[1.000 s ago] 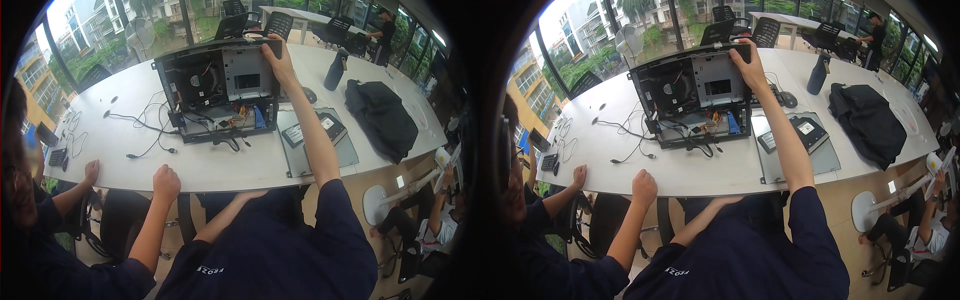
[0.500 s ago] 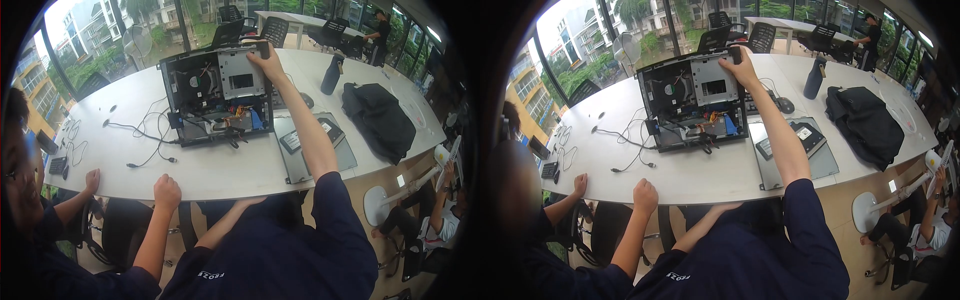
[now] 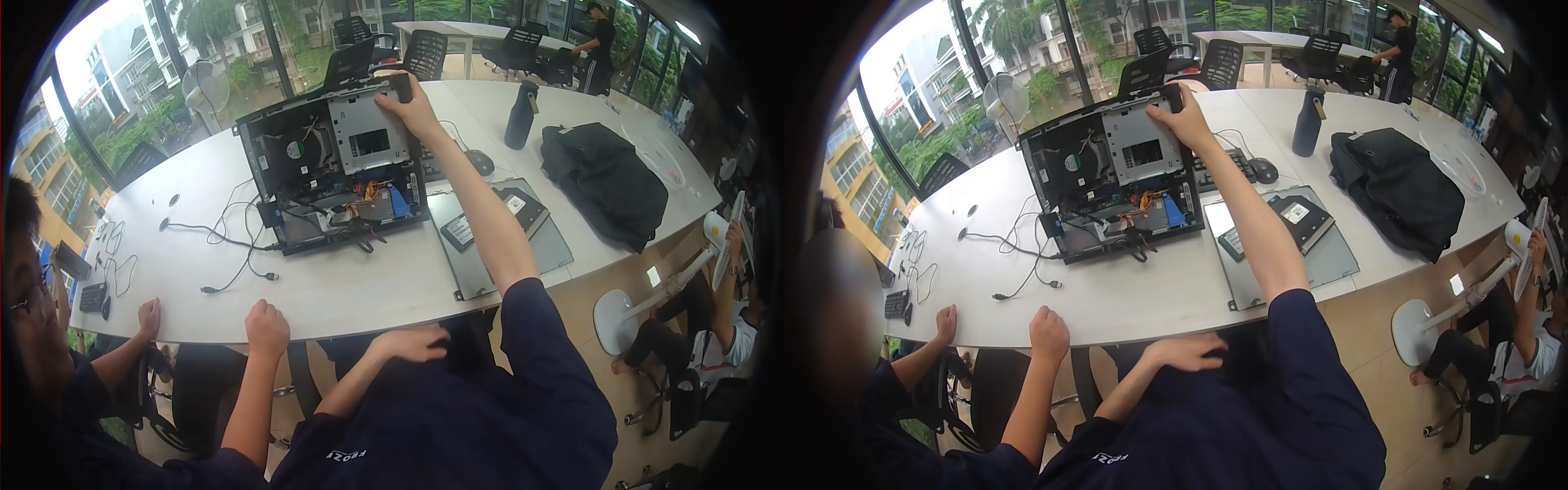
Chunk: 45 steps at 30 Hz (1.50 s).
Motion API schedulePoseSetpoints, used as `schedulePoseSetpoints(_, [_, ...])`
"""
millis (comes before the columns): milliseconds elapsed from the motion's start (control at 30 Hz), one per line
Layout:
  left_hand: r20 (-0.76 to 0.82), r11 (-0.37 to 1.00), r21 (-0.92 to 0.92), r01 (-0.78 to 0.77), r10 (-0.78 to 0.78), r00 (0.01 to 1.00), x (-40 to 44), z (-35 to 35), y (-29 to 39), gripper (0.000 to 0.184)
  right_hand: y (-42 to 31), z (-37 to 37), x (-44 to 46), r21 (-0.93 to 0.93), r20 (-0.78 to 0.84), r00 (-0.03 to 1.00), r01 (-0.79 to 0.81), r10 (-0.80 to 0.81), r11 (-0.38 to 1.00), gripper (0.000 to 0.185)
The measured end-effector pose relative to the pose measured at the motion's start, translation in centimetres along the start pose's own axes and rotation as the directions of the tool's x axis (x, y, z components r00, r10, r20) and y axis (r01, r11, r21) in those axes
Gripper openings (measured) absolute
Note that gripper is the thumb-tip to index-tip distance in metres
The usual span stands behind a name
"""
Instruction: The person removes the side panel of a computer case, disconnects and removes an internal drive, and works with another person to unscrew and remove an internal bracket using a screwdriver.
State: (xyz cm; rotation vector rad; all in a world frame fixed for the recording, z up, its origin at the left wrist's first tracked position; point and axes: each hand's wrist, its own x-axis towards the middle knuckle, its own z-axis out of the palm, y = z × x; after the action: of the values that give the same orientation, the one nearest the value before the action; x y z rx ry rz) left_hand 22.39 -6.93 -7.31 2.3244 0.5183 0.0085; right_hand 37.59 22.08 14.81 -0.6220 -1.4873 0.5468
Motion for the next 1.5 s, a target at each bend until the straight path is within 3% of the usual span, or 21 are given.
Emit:
schedulePoseSetpoints(33, [0.074,0.993,-0.049,-0.108,0.112,0.991,-1.9,-2.9,3.2,0.040,0.2,-0.1,0.1,0.014,0.011,0.999,0.053,-0.054,0.998,0.067])
schedulePoseSetpoints(100, [0.024,0.941,-0.336,0.028,-0.021,0.999,-5.5,-9.9,9.5,0.034,-0.5,-0.1,-0.6,0.008,-0.005,1.000,-0.029,0.029,1.000,0.068])
schedulePoseSetpoints(167, [-0.375,0.997,-0.056,0.056,-0.073,0.924,-8.6,-13.4,11.6,0.031,-1.1,-0.1,-0.6,0.012,-0.007,0.999,-0.040,0.040,0.999,0.069])
schedulePoseSetpoints(233, [-0.578,0.972,0.061,0.225,-0.149,0.802,-8.4,-17.0,9.4,0.030,-0.9,-0.2,-0.7,0.020,-0.001,0.999,-0.039,0.039,0.999,0.070])
schedulePoseSetpoints(267, [-0.710,0.950,0.121,0.288,-0.120,0.694,-7.4,-18.4,7.9,0.029,-1.0,-0.2,-0.8,0.016,-0.001,0.999,-0.033,0.033,0.999,0.070])
schedulePoseSetpoints(300, [-0.821,0.918,0.170,0.358,-0.069,0.567,-6.2,-19.5,6.1,0.029,-1.2,-0.2,-0.7,0.013,0.001,1.000,-0.023,0.023,1.000,0.070])
schedulePoseSetpoints(367, [-0.893,0.714,0.265,0.648,-0.072,0.444,-3.5,-21.1,2.4,0.032,-1.0,-0.1,-0.7,0.029,0.002,1.000,-0.011,0.011,1.000,0.069])
schedulePoseSetpoints(433, [-0.878,0.678,0.267,0.685,-0.122,0.463,-2.0,-21.3,0.5,0.033,-0.4,-0.3,-0.3,0.038,0.000,1.000,0.003,-0.003,0.999,0.069])
schedulePoseSetpoints(500, [-0.860,0.641,0.263,0.721,-0.183,0.477,-1.0,-21.8,-0.6,0.036,-0.5,-0.1,-0.3,-0.059,-0.035,0.991,0.124,-0.126,0.990,0.068])
schedulePoseSetpoints(600, [-0.835,0.818,-0.087,0.568,-0.371,0.407,0.3,-23.4,-3.6,0.035,-1.7,-0.2,-0.7,0.029,-0.008,0.999,0.034,-0.034,0.999,0.068])
schedulePoseSetpoints(633, [-0.829,0.814,-0.092,0.574,-0.382,0.408,0.2,-23.4,-3.8,0.035,-1.6,-0.2,-1.0,0.057,-0.003,1.000,0.014,-0.014,0.998,0.068])
schedulePoseSetpoints(733, [-0.883,0.870,-0.160,0.466,-0.337,0.327,0.4,-23.0,-4.9,0.034,-1.4,-0.3,-1.1,0.050,0.003,1.000,-0.013,0.013,0.999,0.068])
schedulePoseSetpoints(833, [-0.914,0.857,-0.130,0.498,-0.299,0.275,0.6,-22.5,-5.1,0.036,-2.2,-0.2,-1.3,0.037,-0.006,1.000,0.007,-0.006,0.999,0.068])
schedulePoseSetpoints(933, [-0.898,0.885,-0.255,0.389,-0.366,0.245,0.7,-23.3,-5.3,0.039,-2.5,-0.4,-1.6,0.100,0.032,0.997,-0.077,0.074,0.992,0.068])
schedulePoseSetpoints(1067, [-0.898,0.827,-0.262,0.498,-0.398,0.188,0.8,-23.3,-4.0,0.039,-1.3,-0.2,-1.0,0.071,0.003,1.000,-0.007,0.007,0.997,0.069])
schedulePoseSetpoints(1267, [-0.917,0.802,-0.286,0.524,-0.388,0.094,1.2,-22.8,-3.2,0.039,-1.7,-0.4,-1.5,0.044,0.007,1.000,-0.020,0.020,0.999,0.073])
schedulePoseSetpoints(1500, [-0.930,0.809,-0.284,0.514,-0.364,0.059,1.3,-22.1,-2.9,0.033,-1.7,-0.4,-1.6,0.063,0.005,1.000,-0.009,0.008,0.998,0.071])
